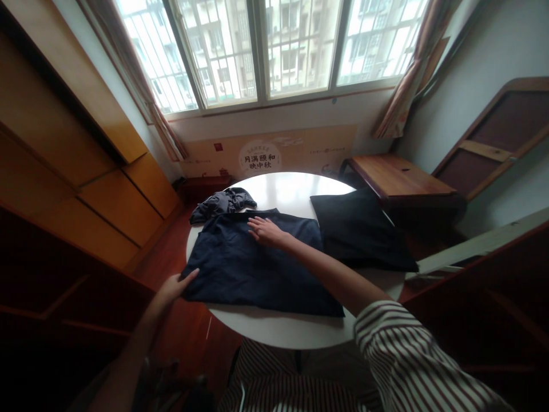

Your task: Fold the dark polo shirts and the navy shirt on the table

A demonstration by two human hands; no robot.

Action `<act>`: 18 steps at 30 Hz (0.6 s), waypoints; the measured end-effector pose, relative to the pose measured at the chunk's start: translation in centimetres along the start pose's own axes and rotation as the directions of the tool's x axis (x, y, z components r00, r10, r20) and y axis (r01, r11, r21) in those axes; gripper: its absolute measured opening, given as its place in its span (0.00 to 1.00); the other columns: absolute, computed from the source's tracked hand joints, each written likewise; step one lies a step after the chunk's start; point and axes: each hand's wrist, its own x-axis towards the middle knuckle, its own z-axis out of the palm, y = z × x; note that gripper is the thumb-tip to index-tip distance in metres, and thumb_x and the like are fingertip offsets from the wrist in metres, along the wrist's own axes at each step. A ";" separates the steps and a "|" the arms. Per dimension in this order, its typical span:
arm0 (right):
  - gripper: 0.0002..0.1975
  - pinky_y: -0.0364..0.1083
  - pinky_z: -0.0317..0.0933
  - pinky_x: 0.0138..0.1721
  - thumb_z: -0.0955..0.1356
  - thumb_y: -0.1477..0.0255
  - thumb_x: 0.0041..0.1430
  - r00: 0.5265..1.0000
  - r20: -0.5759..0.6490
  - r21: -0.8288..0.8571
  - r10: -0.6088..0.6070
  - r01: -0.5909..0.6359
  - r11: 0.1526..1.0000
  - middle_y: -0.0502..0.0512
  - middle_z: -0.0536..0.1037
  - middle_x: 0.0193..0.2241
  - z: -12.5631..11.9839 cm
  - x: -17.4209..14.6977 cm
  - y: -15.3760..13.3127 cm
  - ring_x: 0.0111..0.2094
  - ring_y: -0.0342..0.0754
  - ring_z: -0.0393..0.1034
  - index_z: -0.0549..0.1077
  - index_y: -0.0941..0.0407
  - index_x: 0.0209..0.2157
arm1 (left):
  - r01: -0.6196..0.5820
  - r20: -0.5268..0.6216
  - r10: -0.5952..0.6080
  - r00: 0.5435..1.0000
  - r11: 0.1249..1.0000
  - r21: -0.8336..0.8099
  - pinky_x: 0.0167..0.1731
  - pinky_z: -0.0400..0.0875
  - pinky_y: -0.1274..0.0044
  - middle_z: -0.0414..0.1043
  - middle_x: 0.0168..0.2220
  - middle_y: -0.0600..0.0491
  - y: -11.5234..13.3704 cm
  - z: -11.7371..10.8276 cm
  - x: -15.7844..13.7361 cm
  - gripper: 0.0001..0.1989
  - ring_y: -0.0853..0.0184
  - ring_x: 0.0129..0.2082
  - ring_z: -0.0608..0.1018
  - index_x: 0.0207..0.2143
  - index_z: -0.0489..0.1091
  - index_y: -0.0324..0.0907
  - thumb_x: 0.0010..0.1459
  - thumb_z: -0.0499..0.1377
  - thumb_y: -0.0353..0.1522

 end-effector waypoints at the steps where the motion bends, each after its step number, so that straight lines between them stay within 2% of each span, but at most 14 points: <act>1: 0.27 0.66 0.44 0.65 0.55 0.62 0.71 1.000 0.016 -0.006 0.022 -0.022 1.000 0.59 0.50 0.70 0.3 1.0 0.0 0.69 0.60 0.42 0.57 0.57 0.67 | -0.014 0.003 0.014 1.000 1.000 0.011 0.33 0.77 0.74 0.80 0.31 0.45 -0.2 -0.1 0.2 0.27 0.54 0.36 0.83 0.31 0.77 0.36 0.42 0.69 0.52; 4: 0.31 0.69 0.35 0.65 0.54 0.57 0.71 0.991 0.059 -0.005 0.123 -0.123 0.992 0.56 0.44 0.71 0.9 2.9 0.7 0.70 0.64 0.36 0.50 0.54 0.70 | -0.053 0.023 0.052 0.998 0.997 0.049 0.34 0.77 0.74 0.81 0.33 0.46 -0.6 -0.6 0.5 0.30 0.53 0.38 0.83 0.34 0.77 0.36 0.40 0.68 0.54; 6: 0.32 0.70 0.31 0.65 0.52 0.54 0.70 0.978 0.079 0.021 0.191 -0.193 0.981 0.55 0.44 0.71 1.2 3.7 1.4 0.70 0.66 0.35 0.47 0.51 0.70 | -0.062 0.025 0.061 0.998 0.995 0.077 0.35 0.76 0.74 0.81 0.33 0.46 -0.6 -0.9 0.4 0.32 0.53 0.39 0.82 0.35 0.77 0.36 0.39 0.69 0.54; 10: 0.33 0.71 0.29 0.65 0.50 0.52 0.70 0.966 0.088 0.072 0.241 -0.248 0.966 0.54 0.44 0.71 1.4 4.6 2.1 0.70 0.66 0.35 0.49 0.50 0.70 | -0.088 -0.009 0.089 0.996 0.993 0.075 0.35 0.77 0.73 0.81 0.34 0.46 -0.3 -0.9 0.1 0.32 0.53 0.39 0.82 0.36 0.77 0.36 0.37 0.70 0.54; 14: 0.30 0.70 0.31 0.65 0.53 0.55 0.71 0.983 0.005 0.079 0.183 -0.183 0.980 0.55 0.46 0.71 1.1 4.3 1.7 0.70 0.63 0.36 0.54 0.50 0.69 | -0.146 -0.062 0.139 0.988 0.980 -0.137 0.37 0.79 0.71 0.80 0.39 0.45 0.7 -0.3 -0.9 0.31 0.57 0.37 0.83 0.39 0.73 0.39 0.35 0.74 0.48; 18: 0.26 0.65 0.35 0.66 0.58 0.61 0.70 0.987 -0.118 0.151 0.105 -0.087 0.985 0.56 0.51 0.70 0.3 2.0 0.5 0.70 0.58 0.39 0.60 0.52 0.66 | -0.243 -0.069 0.233 0.970 0.923 -0.298 0.39 0.79 0.71 0.79 0.44 0.44 3.3 0.5 -2.7 0.36 0.55 0.41 0.82 0.45 0.71 0.38 0.35 0.74 0.45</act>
